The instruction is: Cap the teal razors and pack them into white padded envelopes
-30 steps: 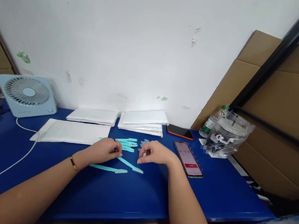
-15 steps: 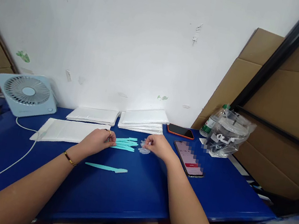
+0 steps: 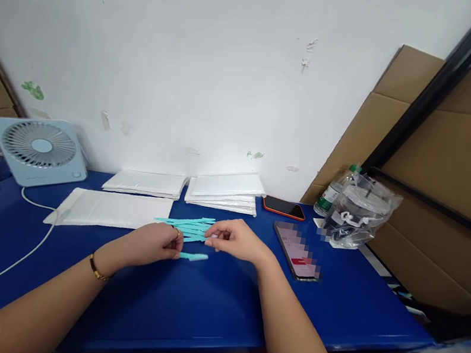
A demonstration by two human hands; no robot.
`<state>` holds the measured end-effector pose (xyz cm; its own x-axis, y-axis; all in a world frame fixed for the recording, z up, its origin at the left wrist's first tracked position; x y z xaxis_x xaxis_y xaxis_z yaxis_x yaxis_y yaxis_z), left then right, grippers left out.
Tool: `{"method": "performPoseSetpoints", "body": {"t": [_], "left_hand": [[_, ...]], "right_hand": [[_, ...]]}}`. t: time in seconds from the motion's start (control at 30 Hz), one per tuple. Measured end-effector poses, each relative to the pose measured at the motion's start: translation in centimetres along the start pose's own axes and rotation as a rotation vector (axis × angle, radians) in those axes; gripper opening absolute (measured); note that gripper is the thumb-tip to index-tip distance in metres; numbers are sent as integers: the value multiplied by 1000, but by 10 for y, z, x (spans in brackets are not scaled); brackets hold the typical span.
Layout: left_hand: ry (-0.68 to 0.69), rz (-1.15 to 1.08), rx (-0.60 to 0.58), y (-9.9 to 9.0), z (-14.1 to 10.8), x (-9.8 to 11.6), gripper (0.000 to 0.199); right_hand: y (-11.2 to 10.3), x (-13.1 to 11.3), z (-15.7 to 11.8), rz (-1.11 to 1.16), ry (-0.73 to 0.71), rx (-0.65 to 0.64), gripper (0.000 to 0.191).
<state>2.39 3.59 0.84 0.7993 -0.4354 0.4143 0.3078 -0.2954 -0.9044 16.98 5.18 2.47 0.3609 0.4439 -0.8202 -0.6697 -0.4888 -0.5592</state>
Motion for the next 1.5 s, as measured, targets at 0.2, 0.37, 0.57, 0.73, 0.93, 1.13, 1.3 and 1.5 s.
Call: {"method": "performPoseSetpoints", "body": {"t": [0.2, 0.37, 0.57, 0.73, 0.93, 1.13, 1.3, 1.5], "left_hand": [[-1, -423, -96, 0, 3, -7, 21], [2, -592, -133, -4, 2, -13, 23], [-20, -412, 220, -30, 2, -19, 40], [4, -234, 366, -39, 3, -17, 40], [10, -80, 372, -39, 5, -14, 37], [15, -121, 342, -35, 6, -12, 38], [31, -130, 315, -29, 8, -7, 39], [47, -116, 320, -19, 14, -9, 45]], "right_hand": [[2, -18, 1, -49, -160, 96, 27], [-31, -7, -6, 48, -118, 293, 28], [-51, 7, -8, 157, -46, 527, 28], [-33, 20, 5, 462, -1, 504, 31], [-28, 17, 6, 482, -33, 506, 34], [-25, 18, 7, 417, -39, 483, 35], [-6, 17, 15, 440, -24, 404, 36], [-21, 22, 11, 414, -3, 404, 35]]}}
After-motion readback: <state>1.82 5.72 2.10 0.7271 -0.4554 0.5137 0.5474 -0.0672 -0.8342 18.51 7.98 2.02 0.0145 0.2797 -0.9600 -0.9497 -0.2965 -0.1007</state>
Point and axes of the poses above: each hand's wrist, its own z-axis towards the middle knuckle, its own y-axis out of the palm, x = y × z, the point moved 8 cm from there along z, towards the middle knuckle, and after that the axes turned 2 degrees about -y, right-handed, at the moved point
